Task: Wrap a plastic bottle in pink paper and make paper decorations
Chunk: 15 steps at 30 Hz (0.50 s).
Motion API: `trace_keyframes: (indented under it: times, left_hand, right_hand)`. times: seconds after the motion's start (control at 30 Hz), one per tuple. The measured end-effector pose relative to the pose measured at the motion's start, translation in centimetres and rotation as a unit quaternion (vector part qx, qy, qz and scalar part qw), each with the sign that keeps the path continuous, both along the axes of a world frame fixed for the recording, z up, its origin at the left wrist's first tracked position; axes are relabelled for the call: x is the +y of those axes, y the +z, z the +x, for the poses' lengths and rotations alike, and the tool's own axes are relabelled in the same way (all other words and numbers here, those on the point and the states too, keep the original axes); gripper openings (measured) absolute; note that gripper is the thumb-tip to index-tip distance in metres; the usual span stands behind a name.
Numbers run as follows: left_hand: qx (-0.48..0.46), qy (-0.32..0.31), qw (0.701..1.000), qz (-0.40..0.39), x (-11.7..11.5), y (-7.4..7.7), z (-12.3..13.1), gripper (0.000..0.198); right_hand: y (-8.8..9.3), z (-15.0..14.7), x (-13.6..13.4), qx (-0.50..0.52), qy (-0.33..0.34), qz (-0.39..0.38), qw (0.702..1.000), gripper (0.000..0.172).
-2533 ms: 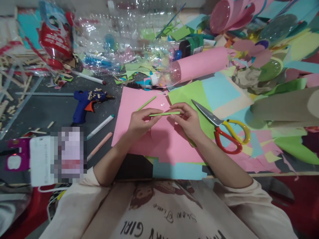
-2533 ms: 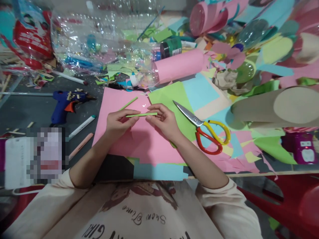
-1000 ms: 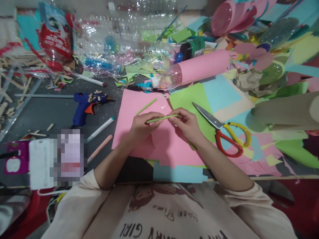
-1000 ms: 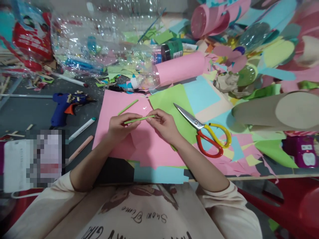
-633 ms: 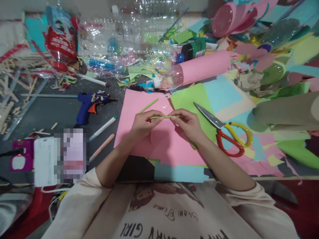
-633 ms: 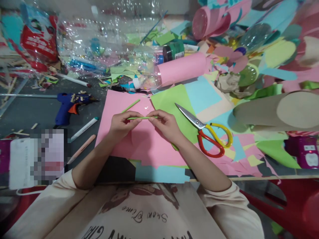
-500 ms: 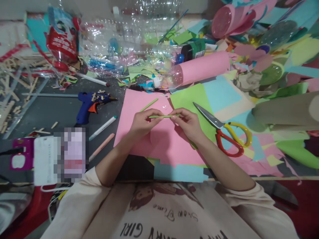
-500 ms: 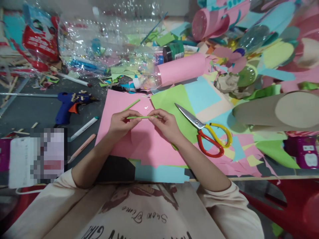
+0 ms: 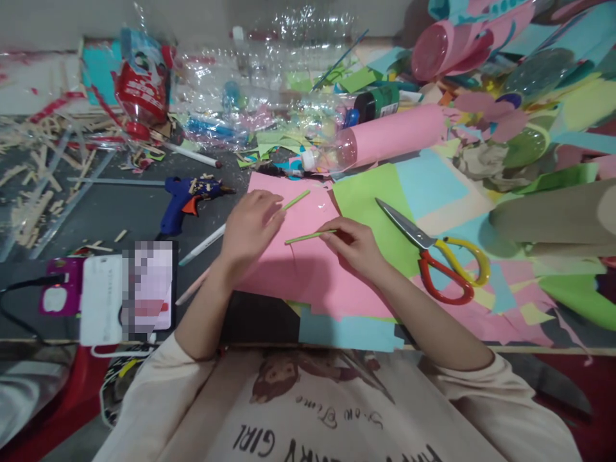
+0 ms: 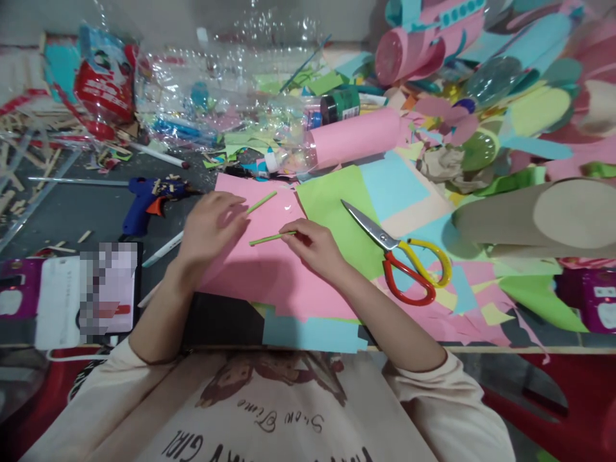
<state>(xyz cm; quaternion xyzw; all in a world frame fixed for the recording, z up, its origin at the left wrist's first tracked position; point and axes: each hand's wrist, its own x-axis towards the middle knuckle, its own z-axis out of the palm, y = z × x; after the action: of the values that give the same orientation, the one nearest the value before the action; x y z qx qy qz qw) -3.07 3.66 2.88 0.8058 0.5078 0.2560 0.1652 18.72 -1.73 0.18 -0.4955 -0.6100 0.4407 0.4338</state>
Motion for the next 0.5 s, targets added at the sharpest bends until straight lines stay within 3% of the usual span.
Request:
trace_keyframes:
  times: [0.07,0.17,0.5]
  left_hand:
    - [0.078,-0.024,0.996,-0.022,-0.1,-0.8,0.5,0.024]
    - [0.119,-0.032,0.992,-0.026,0.0,-1.7,1.0,0.025]
    - [0.016,-0.091,0.996,0.012,0.2,-3.4,0.0,0.026]
  right_hand:
    - [-0.1,0.0,0.0,-0.024,0.003,0.044,0.999,0.014]
    - [-0.2,0.1,0.0,-0.044,0.004,0.076,0.996,0.009]
    - [-0.3,-0.1,-0.1,-0.123,-0.014,0.172,0.977,0.011]
